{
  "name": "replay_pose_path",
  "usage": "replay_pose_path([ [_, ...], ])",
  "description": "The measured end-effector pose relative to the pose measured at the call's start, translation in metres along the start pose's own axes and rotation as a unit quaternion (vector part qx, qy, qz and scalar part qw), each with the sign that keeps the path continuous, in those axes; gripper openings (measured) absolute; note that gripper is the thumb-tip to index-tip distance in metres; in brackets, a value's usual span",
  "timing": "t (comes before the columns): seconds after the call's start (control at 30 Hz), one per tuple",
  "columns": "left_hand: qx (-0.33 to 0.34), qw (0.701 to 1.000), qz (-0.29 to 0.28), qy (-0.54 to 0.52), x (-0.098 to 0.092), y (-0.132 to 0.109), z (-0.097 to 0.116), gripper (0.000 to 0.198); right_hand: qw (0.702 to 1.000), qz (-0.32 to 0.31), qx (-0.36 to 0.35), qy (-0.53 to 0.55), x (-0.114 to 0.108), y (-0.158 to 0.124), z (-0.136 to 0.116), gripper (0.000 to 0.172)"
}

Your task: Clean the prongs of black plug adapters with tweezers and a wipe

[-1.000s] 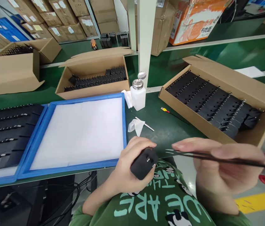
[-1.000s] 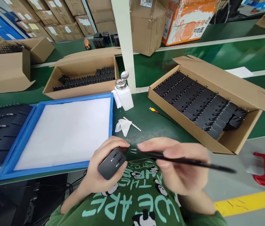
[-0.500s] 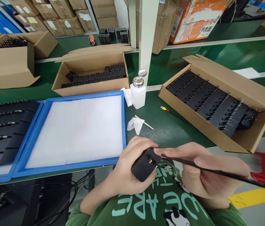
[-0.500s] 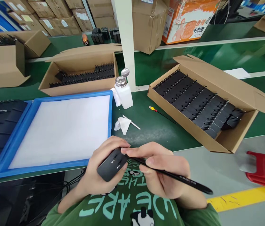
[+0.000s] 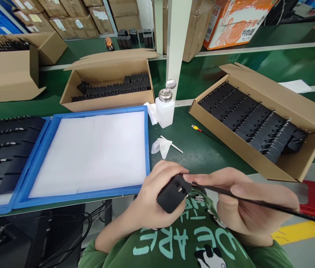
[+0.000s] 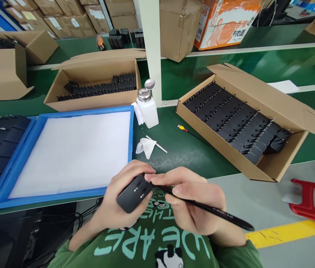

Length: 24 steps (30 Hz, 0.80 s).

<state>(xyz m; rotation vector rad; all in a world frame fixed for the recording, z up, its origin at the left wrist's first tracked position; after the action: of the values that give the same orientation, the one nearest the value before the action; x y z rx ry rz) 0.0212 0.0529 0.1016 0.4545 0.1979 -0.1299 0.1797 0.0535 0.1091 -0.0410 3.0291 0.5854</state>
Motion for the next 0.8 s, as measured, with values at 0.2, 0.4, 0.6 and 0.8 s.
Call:
replay_pose_path([
  [0.2,-0.003,1.0,0.007,0.003,-0.001,0.0,-0.002,0.05,1.0,-0.007,-0.017,0.016,0.002,0.004,-0.007,0.015],
  [0.4,-0.006,1.0,0.003,-0.002,0.001,0.0,-0.002,0.049,1.0,-0.02,-0.019,0.013,0.004,0.002,-0.006,0.023],
  [0.6,-0.007,1.0,-0.002,0.002,0.001,0.0,-0.003,0.05,0.999,-0.027,-0.034,0.001,0.003,0.004,-0.008,0.024],
  [0.8,-0.012,1.0,-0.002,0.003,0.002,0.0,-0.005,0.048,0.994,-0.011,-0.11,0.016,0.007,0.014,-0.028,0.019],
])
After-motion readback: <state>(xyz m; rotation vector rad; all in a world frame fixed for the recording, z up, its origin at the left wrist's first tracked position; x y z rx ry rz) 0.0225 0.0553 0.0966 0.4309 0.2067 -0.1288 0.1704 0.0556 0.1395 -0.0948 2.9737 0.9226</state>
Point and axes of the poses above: each hand's wrist, its own y-axis towards the middle knuckle, its own x-axis out of the palm, z = x × y, the point moved 8 cm from there along y, towards the middle knuckle, and after that the axes turned 12 degrees about z, right-handed, at the moved point
